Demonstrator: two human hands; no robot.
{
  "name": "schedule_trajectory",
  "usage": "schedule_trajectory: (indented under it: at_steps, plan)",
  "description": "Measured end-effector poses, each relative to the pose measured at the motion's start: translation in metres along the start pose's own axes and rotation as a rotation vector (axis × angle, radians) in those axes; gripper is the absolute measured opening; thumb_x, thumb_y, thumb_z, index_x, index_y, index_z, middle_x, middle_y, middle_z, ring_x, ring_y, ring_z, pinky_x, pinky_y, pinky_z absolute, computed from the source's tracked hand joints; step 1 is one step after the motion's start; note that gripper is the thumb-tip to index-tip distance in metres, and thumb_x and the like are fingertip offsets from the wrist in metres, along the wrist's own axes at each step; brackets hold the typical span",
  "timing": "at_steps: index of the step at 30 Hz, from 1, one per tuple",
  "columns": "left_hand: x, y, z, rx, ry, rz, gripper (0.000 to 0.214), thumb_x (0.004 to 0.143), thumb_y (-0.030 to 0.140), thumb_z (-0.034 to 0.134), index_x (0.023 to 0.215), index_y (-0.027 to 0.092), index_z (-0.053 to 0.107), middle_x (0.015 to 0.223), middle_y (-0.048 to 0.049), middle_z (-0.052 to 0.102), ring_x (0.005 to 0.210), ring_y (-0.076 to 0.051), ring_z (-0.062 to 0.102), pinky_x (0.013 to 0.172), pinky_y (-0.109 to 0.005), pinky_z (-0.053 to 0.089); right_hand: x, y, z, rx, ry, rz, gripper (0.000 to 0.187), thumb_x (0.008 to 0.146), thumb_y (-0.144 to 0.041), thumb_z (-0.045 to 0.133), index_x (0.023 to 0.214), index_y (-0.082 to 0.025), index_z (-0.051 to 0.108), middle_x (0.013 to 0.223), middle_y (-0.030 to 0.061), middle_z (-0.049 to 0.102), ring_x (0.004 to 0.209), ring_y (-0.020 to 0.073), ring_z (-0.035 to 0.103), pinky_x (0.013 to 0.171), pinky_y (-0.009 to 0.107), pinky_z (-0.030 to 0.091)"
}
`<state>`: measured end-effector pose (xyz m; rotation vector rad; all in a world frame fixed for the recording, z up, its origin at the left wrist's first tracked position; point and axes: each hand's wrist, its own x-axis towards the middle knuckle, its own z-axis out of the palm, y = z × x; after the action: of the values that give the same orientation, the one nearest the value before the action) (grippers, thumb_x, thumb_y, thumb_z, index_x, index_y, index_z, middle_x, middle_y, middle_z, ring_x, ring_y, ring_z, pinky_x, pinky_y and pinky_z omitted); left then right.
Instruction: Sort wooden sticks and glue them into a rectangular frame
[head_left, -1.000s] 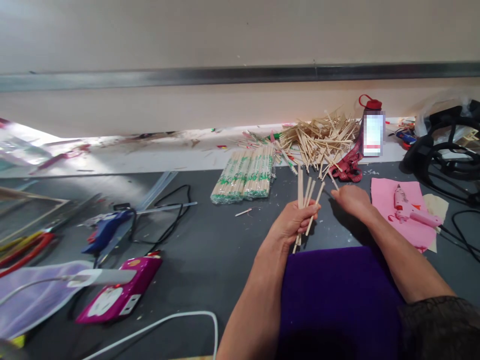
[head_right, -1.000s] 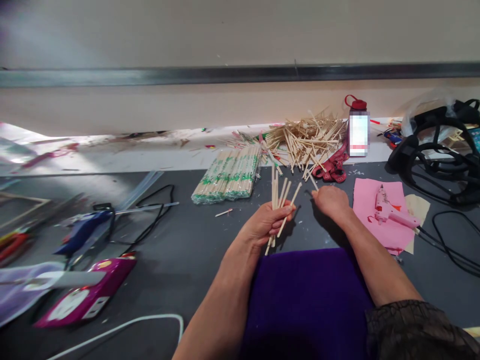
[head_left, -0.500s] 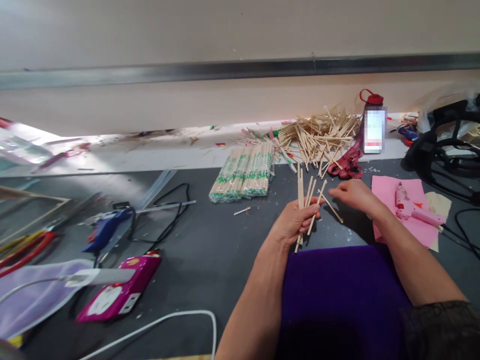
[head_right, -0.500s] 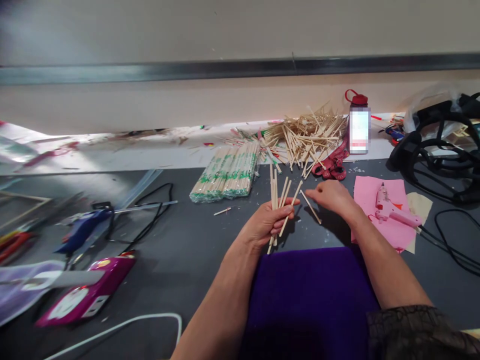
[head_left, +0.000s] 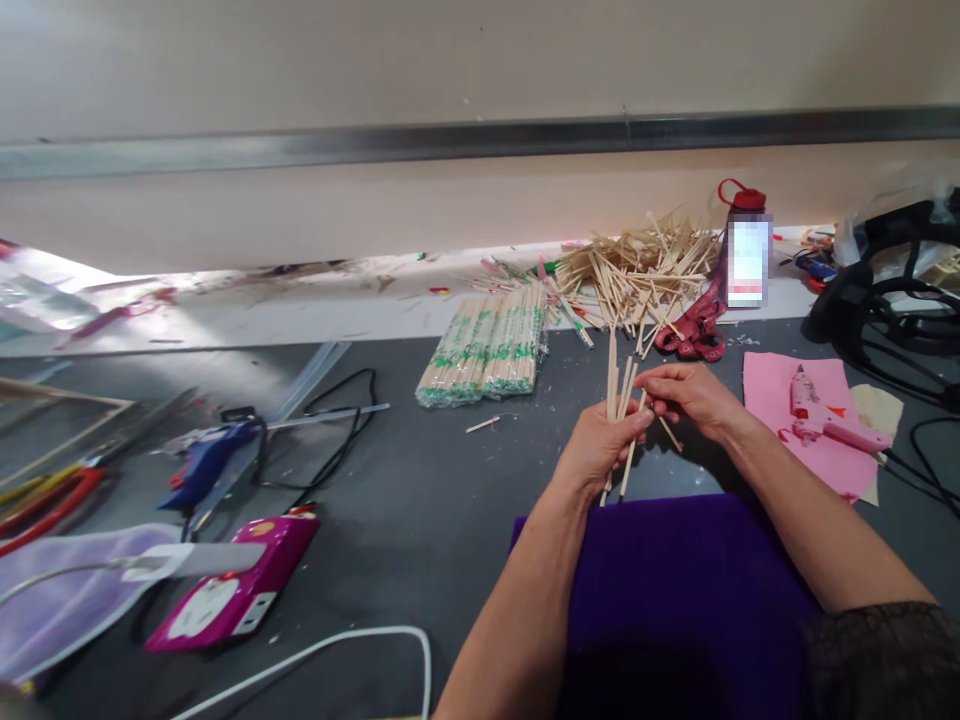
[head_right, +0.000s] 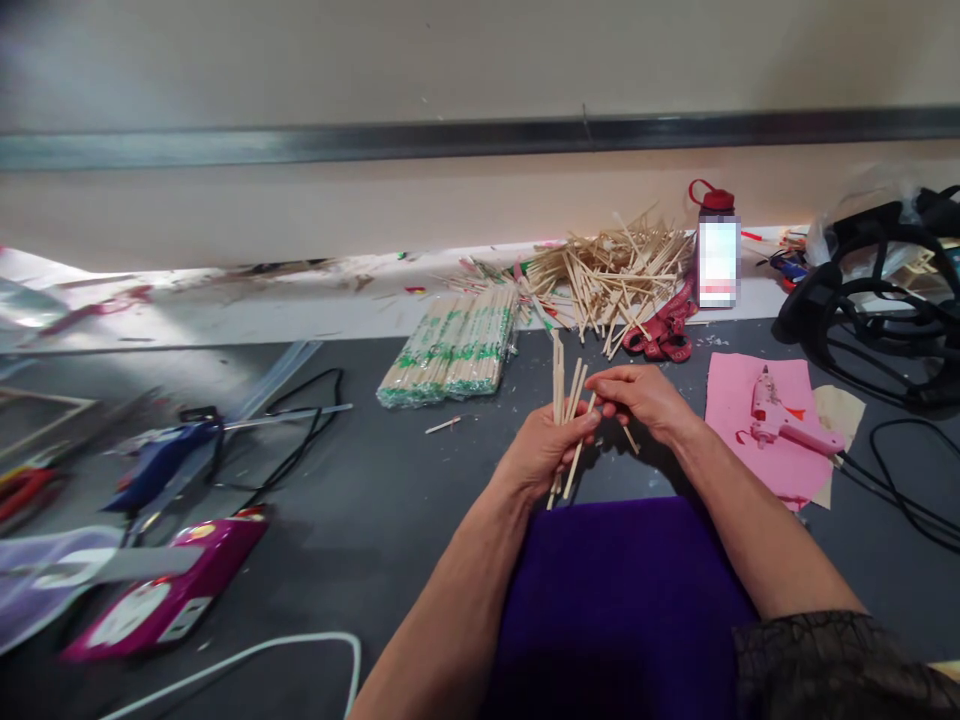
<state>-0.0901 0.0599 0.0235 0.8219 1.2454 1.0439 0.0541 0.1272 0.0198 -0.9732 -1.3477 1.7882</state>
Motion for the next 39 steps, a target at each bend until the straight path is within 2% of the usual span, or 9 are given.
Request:
schedule_trajectory:
  at_steps: [4, 9, 12, 16, 20, 27, 32, 35, 39]
  plan:
    - [0.001, -0.001, 0.001, 0.003, 0.012, 0.009, 0.037, 0.056, 0.040, 0.079, 0.071, 0.015, 0.056, 0.047, 0.0052, 0.052, 0.030, -0.001, 0.028, 0.033, -0.017, 0.014, 0.000, -0.001, 0.005, -0.045, -0.039, 0.002, 0.024, 0.069, -0.029, 0.061, 0.087, -0.013, 0.066, 0.060, -0.0021, 0.059, 0.051, 0.0083, 0.051, 0.046, 0.019, 0.036]
    - [0.004, -0.004, 0.002, -0.032, 0.014, -0.004, 0.038, 0.056, 0.040, 0.078, 0.073, 0.015, 0.055, 0.046, 0.0051, 0.052, 0.030, -0.001, 0.029, 0.032, -0.016, 0.015, 0.001, 0.001, 0.011, -0.403, 0.080, -0.055, 0.025, 0.077, -0.021, 0.044, 0.089, -0.016, 0.064, 0.055, -0.0043, 0.052, 0.048, 0.0091, 0.047, 0.047, 0.020, 0.035]
    - [0.005, -0.005, 0.002, -0.052, 0.015, -0.017, 0.041, 0.054, 0.041, 0.079, 0.074, 0.016, 0.054, 0.045, 0.0053, 0.053, 0.029, -0.001, 0.029, 0.031, -0.016, 0.016, 0.001, 0.001, 0.014, -0.596, 0.127, -0.119, 0.028, 0.080, -0.022, 0.040, 0.091, -0.016, 0.065, 0.062, -0.0019, 0.058, 0.055, 0.0109, 0.051, 0.054, 0.022, 0.038]
    - [0.005, -0.005, 0.002, -0.077, 0.007, -0.020, 0.044, 0.053, 0.042, 0.080, 0.075, 0.015, 0.053, 0.045, 0.0052, 0.053, 0.029, -0.001, 0.029, 0.030, -0.015, 0.017, -0.002, -0.003, 0.016, -0.740, 0.164, -0.167, 0.029, 0.082, -0.022, 0.039, 0.091, -0.015, 0.066, 0.075, 0.0016, 0.064, 0.067, 0.0128, 0.056, 0.065, 0.023, 0.040]
    - [0.004, -0.003, 0.002, -0.120, -0.024, -0.046, 0.045, 0.053, 0.040, 0.081, 0.076, 0.016, 0.052, 0.046, 0.0055, 0.054, 0.028, -0.001, 0.028, 0.029, -0.014, 0.016, -0.003, -0.003, 0.017, -0.711, 0.167, -0.187, 0.029, 0.082, -0.022, 0.038, 0.091, -0.016, 0.065, 0.076, 0.0013, 0.065, 0.070, 0.0132, 0.056, 0.065, 0.023, 0.040]
    - [0.003, 0.000, -0.003, -0.272, -0.206, -0.144, 0.033, 0.061, 0.034, 0.078, 0.074, 0.013, 0.056, 0.047, 0.0072, 0.049, 0.029, 0.001, 0.024, 0.028, -0.011, 0.014, -0.004, -0.002, 0.017, -0.712, 0.175, -0.341, 0.027, 0.082, -0.023, 0.036, 0.086, -0.017, 0.062, 0.077, 0.0009, 0.063, 0.069, 0.0131, 0.055, 0.068, 0.023, 0.041]
    - [0.004, 0.000, -0.008, -0.355, -0.306, -0.182, 0.026, 0.066, 0.030, 0.075, 0.074, 0.012, 0.059, 0.046, 0.0071, 0.048, 0.029, 0.002, 0.022, 0.029, -0.010, 0.015, -0.005, -0.003, 0.018, -0.877, 0.205, -0.452, 0.025, 0.080, -0.019, 0.035, 0.082, -0.018, 0.060, 0.083, 0.0047, 0.064, 0.077, 0.0152, 0.056, 0.077, 0.025, 0.041]
    - [0.001, 0.002, -0.010, -0.397, -0.324, -0.148, 0.023, 0.069, 0.029, 0.072, 0.075, 0.011, 0.060, 0.046, 0.0067, 0.047, 0.029, 0.002, 0.022, 0.029, -0.010, 0.016, -0.002, -0.004, 0.014, -0.954, 0.243, -0.462, 0.024, 0.078, -0.017, 0.036, 0.082, -0.018, 0.059, 0.087, 0.0065, 0.065, 0.082, 0.0166, 0.056, 0.080, 0.026, 0.041]
    - [-0.002, 0.006, -0.013, -0.453, -0.255, -0.032, 0.022, 0.070, 0.030, 0.072, 0.076, 0.012, 0.060, 0.047, 0.0068, 0.046, 0.031, 0.001, 0.023, 0.029, -0.010, 0.017, 0.001, -0.008, 0.002, -0.894, 0.337, -0.415, 0.025, 0.079, -0.019, 0.036, 0.081, -0.018, 0.060, 0.084, 0.0057, 0.065, 0.080, 0.0162, 0.057, 0.077, 0.026, 0.041]
